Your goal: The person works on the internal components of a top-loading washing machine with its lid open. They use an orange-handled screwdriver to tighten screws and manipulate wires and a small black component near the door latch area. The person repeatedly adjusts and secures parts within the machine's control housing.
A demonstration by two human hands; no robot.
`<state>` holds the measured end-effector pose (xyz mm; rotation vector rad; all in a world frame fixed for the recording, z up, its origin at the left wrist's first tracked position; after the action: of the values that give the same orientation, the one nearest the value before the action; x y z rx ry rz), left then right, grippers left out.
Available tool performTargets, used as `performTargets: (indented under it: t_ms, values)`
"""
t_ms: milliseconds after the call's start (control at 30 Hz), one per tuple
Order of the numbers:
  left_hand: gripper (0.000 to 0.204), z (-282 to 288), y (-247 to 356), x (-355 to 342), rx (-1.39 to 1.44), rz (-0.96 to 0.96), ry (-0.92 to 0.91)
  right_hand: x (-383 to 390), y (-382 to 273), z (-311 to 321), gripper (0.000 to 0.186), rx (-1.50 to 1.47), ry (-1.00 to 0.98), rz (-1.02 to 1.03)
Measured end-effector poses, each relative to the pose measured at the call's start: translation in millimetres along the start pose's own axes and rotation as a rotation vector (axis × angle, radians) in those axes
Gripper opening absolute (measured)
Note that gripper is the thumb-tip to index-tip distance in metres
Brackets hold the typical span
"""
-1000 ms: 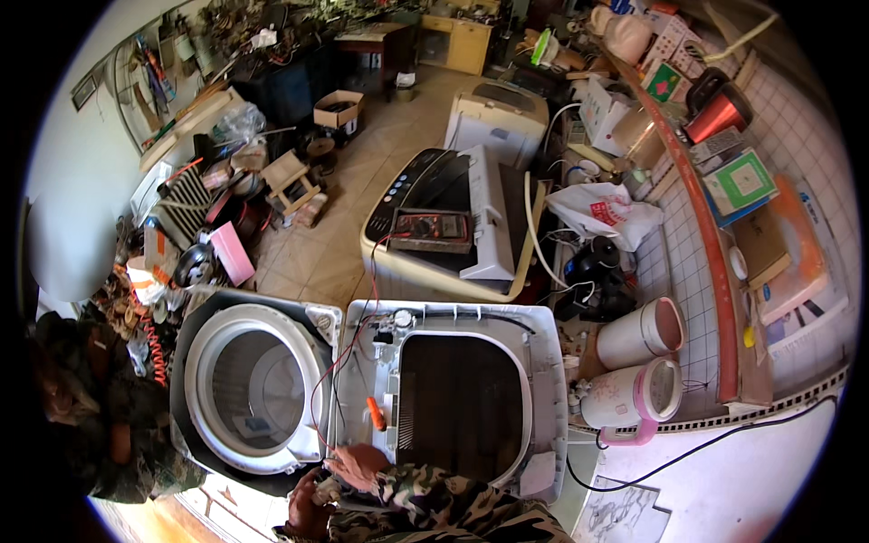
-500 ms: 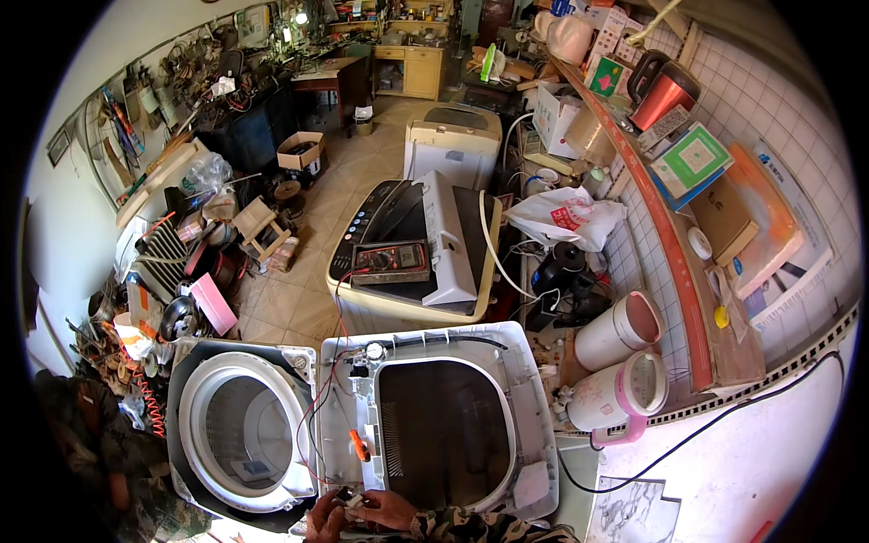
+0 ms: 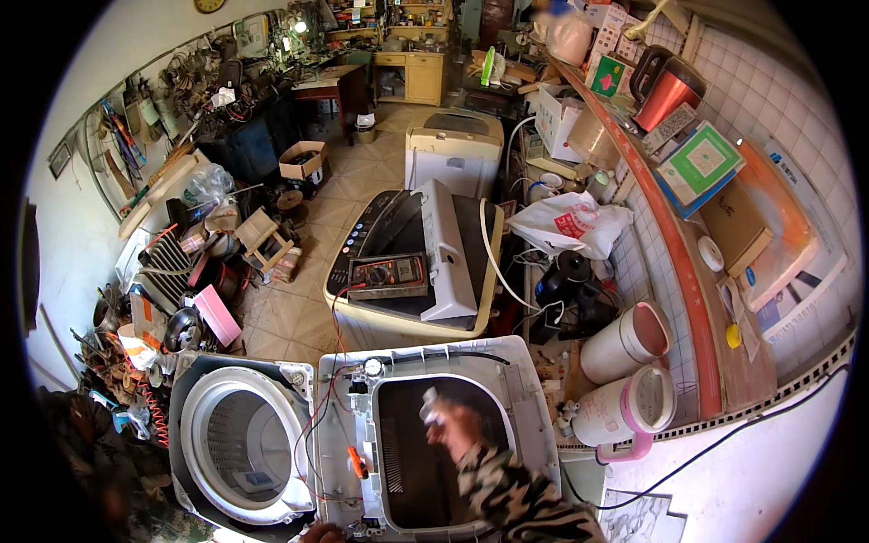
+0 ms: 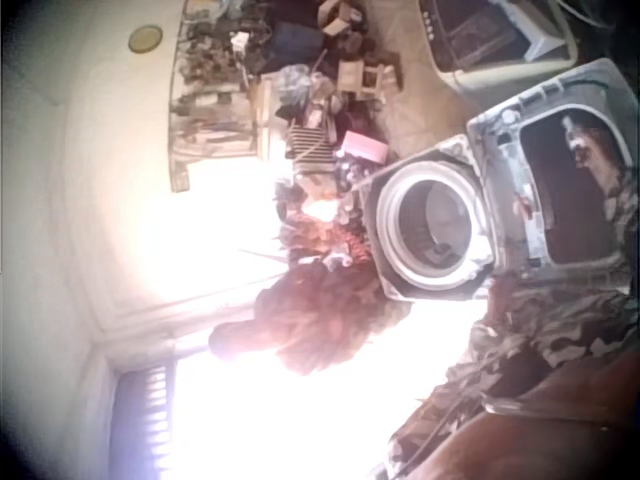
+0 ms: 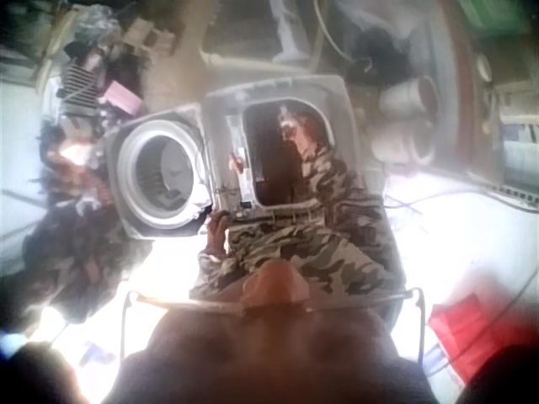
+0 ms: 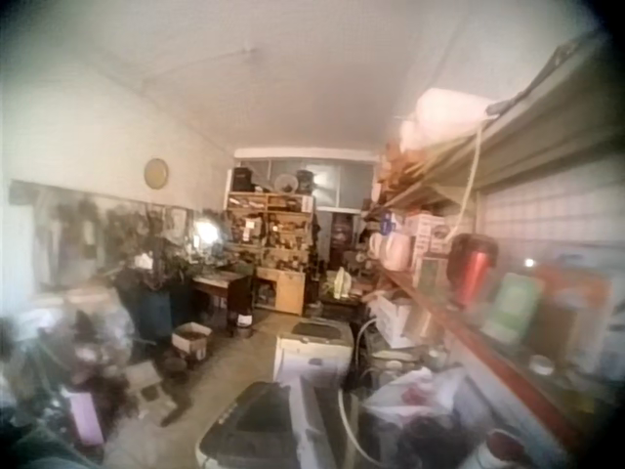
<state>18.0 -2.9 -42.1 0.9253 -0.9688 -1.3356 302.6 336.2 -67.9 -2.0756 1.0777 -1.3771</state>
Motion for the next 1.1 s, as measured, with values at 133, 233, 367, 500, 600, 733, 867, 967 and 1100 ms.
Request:
performTargets:
  t_ms: [133, 233, 367, 500, 600, 733, 867, 967, 1100]
  values:
    - [0.055, -19, -121, 109, 0.803, 1.004, 0.331, -107, -119, 40, 0.039, -0.002, 0.205, 0.144]
    - [0.053, -19, -80, 74, 0.676, 1.072, 0.347, -183, -170, 66, 0.040, 0.017, 0.293, 0.137]
    - [0.049, -19, -66, 57, 0.638, 1.112, 0.374, -264, -196, 81, 0.043, -0.062, 0.323, 0.062]
    - [0.046, -19, -62, 47, 0.616, 1.154, 0.392, -311, -208, 74, 0.051, -0.172, 0.179, 0.075]
    - [0.043, -20, -62, 42, 0.609, 1.183, 0.394, -303, -226, 46, 0.054, -0.123, 0.105, 0.148]
    - [0.040, -23, -68, 37, 0.604, 1.206, 0.384, -251, -227, 2, 0.033, -0.057, 0.034, 0.203]
    - [0.038, -24, -74, 37, 0.603, 1.214, 0.372, -164, -159, -41, 0.030, 0.061, -0.265, 0.249]
    - [0.036, -18, -80, 40, 0.576, 1.212, 0.375, -77, -20, -64, 0.021, -0.022, -0.511, -0.193]
    - [0.034, -25, -92, 32, 0.568, 1.190, 0.300, 70, 141, -54, 0.019, 0.237, -0.526, -0.556]
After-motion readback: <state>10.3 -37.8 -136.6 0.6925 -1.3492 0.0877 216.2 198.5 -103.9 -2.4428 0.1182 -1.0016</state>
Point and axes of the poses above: each hand's wrist, its own x-axis away from the middle knuckle, its own z-axis out of the back of the hand, y = z × x, the point moved 8 cm from there along -x, towards the middle knuckle, and after that the axes turned 2 degrees about -z, right-handed, at the moved point
